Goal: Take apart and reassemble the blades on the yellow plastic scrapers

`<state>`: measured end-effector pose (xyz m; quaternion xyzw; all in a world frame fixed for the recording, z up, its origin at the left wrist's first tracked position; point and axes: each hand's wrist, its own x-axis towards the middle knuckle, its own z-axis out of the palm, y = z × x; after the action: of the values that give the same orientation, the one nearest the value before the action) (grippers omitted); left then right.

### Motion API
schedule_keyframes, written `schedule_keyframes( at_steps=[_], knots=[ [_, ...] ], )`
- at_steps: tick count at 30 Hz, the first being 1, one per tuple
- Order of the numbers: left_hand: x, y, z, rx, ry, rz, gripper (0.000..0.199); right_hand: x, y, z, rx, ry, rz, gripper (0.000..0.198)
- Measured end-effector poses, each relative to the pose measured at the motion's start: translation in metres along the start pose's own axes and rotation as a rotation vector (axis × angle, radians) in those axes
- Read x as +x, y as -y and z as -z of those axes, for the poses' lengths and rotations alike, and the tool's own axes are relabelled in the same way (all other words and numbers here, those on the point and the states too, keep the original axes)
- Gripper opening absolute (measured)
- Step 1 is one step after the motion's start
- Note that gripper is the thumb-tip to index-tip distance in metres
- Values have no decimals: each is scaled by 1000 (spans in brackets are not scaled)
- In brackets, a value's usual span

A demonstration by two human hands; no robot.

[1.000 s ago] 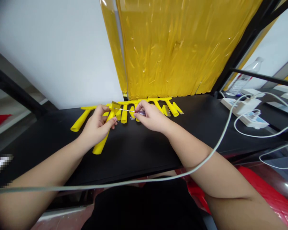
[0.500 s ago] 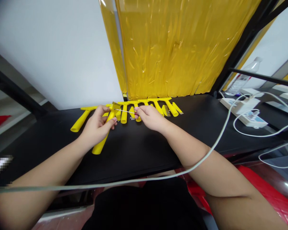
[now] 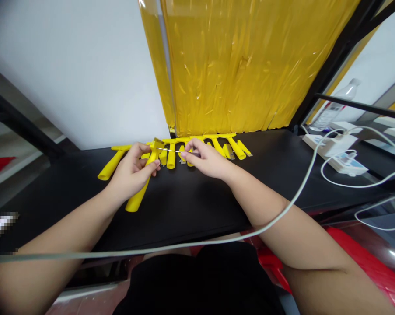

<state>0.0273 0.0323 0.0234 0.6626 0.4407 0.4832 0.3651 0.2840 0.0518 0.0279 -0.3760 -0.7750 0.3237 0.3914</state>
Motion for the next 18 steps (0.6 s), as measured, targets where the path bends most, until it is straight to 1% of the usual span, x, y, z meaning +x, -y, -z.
schedule_keyframes(
  at_steps=[2, 5, 7, 9, 10, 13, 14, 16, 18],
  knots=[
    [2, 1, 0, -10, -18, 1, 40, -2, -1, -1, 16, -10, 17, 31],
    [4, 3, 2, -14, -19, 9, 40, -1, -2, 0, -95, -65, 10, 27],
    [4, 4, 3, -17, -16, 12, 40, 1, -2, 0, -125, -47, -15, 35],
    [3, 6, 3, -8, -2, 13, 39, 3, -2, 0, -97, -13, -34, 47],
    [3, 6, 3, 2, 7, 14, 39, 3, -2, 0, -70, -3, -40, 47],
    [3, 7, 3, 12, 8, 8, 38, 1, -4, -2, 9, -1, -13, 32],
    [3, 6, 3, 3, 1, 3, 38, 0, -4, -2, 14, -7, 2, 30],
    [4, 4, 2, -29, -12, 4, 40, 0, -5, -2, -26, -41, 19, 30],
    [4, 2, 2, -99, 0, 73, 43, 1, -4, -1, -110, -65, 5, 28]
  ],
)
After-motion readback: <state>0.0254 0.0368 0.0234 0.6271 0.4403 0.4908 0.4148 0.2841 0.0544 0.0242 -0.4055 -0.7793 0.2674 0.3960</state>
